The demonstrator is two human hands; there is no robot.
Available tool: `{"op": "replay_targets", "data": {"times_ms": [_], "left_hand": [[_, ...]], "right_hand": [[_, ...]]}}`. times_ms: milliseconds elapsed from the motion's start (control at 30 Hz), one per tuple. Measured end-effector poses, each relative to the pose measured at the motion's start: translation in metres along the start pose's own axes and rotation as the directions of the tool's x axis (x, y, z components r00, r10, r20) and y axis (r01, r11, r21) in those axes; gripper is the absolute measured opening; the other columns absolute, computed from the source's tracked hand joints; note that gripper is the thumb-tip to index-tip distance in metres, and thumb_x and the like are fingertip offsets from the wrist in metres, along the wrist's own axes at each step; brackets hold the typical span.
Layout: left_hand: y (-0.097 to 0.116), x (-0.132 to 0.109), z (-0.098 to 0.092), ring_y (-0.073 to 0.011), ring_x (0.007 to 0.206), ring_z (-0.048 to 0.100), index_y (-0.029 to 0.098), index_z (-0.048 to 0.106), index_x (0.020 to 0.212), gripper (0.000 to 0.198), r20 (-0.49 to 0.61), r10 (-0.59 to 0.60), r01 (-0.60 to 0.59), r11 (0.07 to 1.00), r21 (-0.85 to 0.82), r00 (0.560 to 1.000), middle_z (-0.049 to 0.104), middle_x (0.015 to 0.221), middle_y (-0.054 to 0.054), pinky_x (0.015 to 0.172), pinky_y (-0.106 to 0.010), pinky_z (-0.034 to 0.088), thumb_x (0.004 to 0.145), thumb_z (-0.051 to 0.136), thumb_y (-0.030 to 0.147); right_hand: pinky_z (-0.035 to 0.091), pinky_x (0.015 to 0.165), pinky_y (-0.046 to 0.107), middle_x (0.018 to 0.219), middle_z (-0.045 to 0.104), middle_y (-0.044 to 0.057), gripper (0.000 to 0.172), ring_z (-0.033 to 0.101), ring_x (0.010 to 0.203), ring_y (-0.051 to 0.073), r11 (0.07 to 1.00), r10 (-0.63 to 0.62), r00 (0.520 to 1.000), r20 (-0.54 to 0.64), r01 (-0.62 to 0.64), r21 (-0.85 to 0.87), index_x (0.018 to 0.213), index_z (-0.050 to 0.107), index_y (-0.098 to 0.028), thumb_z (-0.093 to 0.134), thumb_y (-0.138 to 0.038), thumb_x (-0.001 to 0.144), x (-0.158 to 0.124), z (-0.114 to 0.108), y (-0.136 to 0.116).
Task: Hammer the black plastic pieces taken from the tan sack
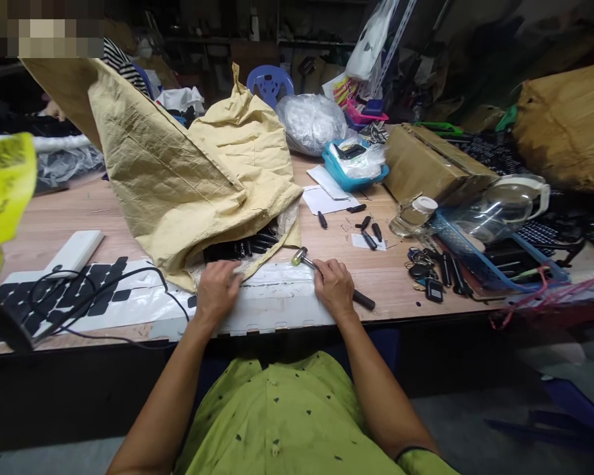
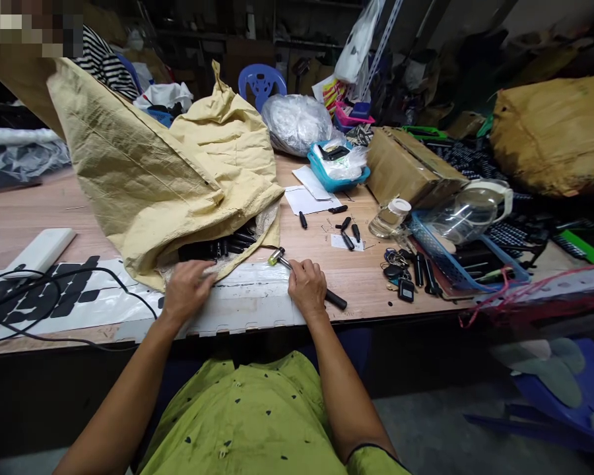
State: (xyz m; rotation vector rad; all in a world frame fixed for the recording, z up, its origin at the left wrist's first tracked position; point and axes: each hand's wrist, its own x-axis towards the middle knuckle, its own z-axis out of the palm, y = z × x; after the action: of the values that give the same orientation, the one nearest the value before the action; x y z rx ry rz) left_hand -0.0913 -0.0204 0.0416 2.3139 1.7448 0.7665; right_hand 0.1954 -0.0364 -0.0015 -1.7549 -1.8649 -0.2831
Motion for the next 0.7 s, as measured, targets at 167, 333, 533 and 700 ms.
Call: {"op": "replay_targets", "data": {"times_ms": [167,333,533,700], "left_hand": [[-0.019,0.028,0.000,-0.0354,0.107,0.057,0.022,0.076,0.106,0.027,0.006,-0.198,0.192,0.955,0.225,0.980,0.069,0.109,-0.012,0.091,-0.050,0.049,0.083,0.063,0.020],[-0.022,0.030,0.000,-0.0357,0.106,0.054,0.024,0.075,0.097,0.017,0.058,-0.206,0.187,0.953,0.240,0.977,0.067,0.102,-0.011,0.091,-0.051,0.046,0.084,0.064,0.023],[-0.001,0.014,-0.003,-0.0302,0.105,0.055,0.024,0.071,0.101,0.015,0.107,0.001,0.000,1.000,-0.010,0.994,0.070,0.099,-0.007,0.095,-0.046,0.043,0.089,0.064,0.026],[0.027,-0.001,0.019,-0.0261,0.099,0.056,0.024,0.071,0.098,0.010,0.215,0.187,-0.136,0.964,-0.230,0.959,0.070,0.096,-0.005,0.090,-0.040,0.044,0.089,0.066,0.026]], "right_hand": [[0.039,0.073,0.032,0.088,0.062,0.006,0.030,0.049,0.084,0.022,1.000,0.008,1.000,-0.013,-0.008,-0.001,0.107,0.074,-0.024,0.054,-0.012,0.088,0.001,0.001,-0.002],[0.040,0.074,0.032,0.087,0.062,0.006,0.030,0.050,0.084,0.022,1.000,0.009,1.000,-0.009,-0.009,-0.004,0.108,0.074,-0.024,0.055,-0.012,0.088,0.002,0.000,-0.003],[0.040,0.074,0.032,0.087,0.063,0.006,0.030,0.051,0.085,0.022,1.000,0.016,1.000,0.014,-0.016,-0.010,0.108,0.075,-0.024,0.056,-0.012,0.088,0.003,-0.002,-0.004],[0.040,0.074,0.032,0.089,0.063,0.006,0.030,0.051,0.085,0.022,1.000,0.027,0.999,0.032,-0.027,-0.014,0.109,0.074,-0.024,0.056,-0.013,0.089,0.002,-0.003,-0.003]]}}
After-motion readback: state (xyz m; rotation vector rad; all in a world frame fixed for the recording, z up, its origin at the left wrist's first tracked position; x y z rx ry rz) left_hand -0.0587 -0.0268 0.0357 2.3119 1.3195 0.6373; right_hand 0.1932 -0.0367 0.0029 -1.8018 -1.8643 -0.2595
